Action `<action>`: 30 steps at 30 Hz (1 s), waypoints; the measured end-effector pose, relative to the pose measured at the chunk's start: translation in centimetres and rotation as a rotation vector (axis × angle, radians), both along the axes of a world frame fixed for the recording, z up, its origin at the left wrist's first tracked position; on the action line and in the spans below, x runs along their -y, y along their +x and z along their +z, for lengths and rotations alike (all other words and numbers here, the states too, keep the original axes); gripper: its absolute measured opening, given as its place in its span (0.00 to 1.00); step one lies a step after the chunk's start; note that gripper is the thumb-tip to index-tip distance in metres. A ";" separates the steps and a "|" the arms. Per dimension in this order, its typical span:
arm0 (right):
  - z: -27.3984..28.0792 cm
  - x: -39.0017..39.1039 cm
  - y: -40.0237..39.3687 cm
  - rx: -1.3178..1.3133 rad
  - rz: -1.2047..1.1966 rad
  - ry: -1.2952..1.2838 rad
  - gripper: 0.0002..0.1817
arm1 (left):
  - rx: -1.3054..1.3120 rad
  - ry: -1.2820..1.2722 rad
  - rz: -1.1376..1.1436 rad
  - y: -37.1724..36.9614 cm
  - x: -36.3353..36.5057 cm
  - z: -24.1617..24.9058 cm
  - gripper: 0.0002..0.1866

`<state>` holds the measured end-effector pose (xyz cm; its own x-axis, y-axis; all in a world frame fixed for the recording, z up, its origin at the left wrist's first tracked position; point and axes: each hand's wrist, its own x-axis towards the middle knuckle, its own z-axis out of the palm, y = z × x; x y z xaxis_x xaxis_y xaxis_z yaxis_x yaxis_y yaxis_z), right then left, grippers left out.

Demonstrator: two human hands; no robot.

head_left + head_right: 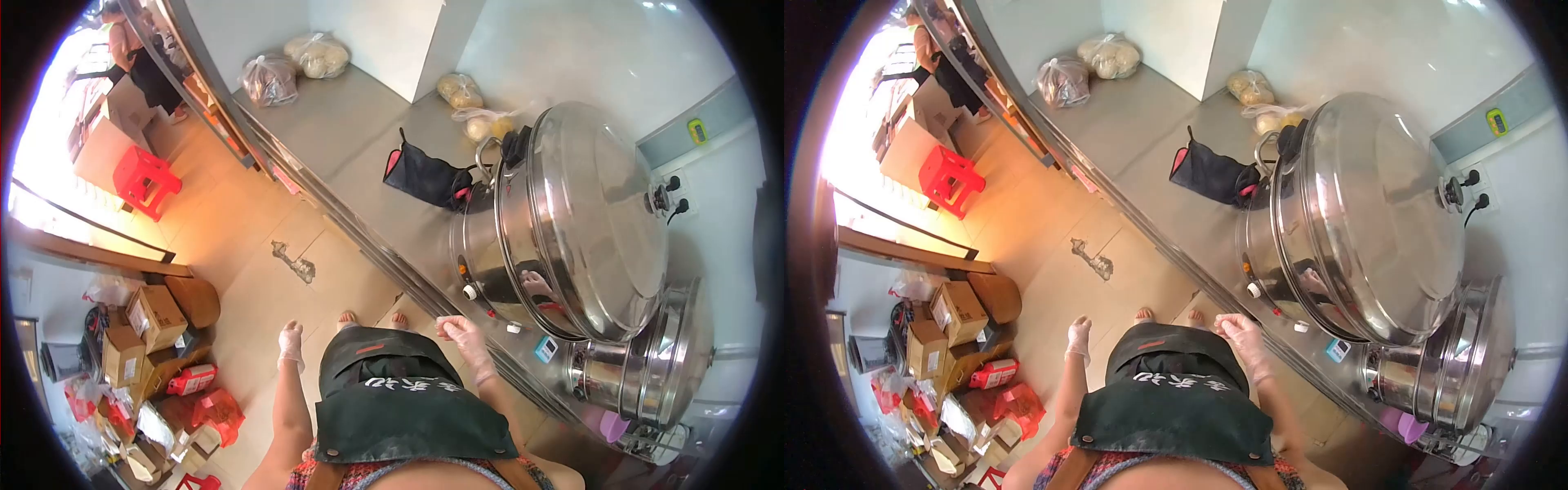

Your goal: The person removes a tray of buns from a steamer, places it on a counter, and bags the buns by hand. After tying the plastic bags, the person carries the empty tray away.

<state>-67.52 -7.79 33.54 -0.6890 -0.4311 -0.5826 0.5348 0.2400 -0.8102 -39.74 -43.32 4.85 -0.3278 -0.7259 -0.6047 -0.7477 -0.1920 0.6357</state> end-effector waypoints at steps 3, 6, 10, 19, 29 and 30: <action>-1.6 0.0 0.7 0.035 0.016 0.077 0.09 | 0.167 -0.073 -0.150 -1.3 -0.2 3.7 0.26; -6.2 -1.7 1.6 0.049 0.046 0.170 0.14 | 0.323 0.021 -0.251 1.2 -1.0 0.2 0.29; -15.5 -8.1 4.5 0.035 0.079 0.497 0.15 | 0.474 0.017 -0.688 5.7 -1.7 -2.5 0.32; -21.1 -21.2 15.3 0.375 -0.330 0.806 0.14 | 0.496 0.048 -0.556 4.8 0.3 1.2 0.30; -16.4 -7.8 5.2 0.062 -0.182 0.236 0.23 | -0.132 0.342 -0.148 -8.1 -1.9 6.6 0.28; -9.3 -3.4 4.4 0.108 -0.282 -0.099 0.32 | -0.231 0.356 -0.263 -10.6 -2.8 8.6 0.28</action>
<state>-63.13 -4.35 24.24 -0.7258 -0.2905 -0.6236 0.6534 -0.0074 -0.7570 -50.30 -40.47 13.41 -0.6262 -0.3626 -0.6902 -0.6475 -0.2513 0.7195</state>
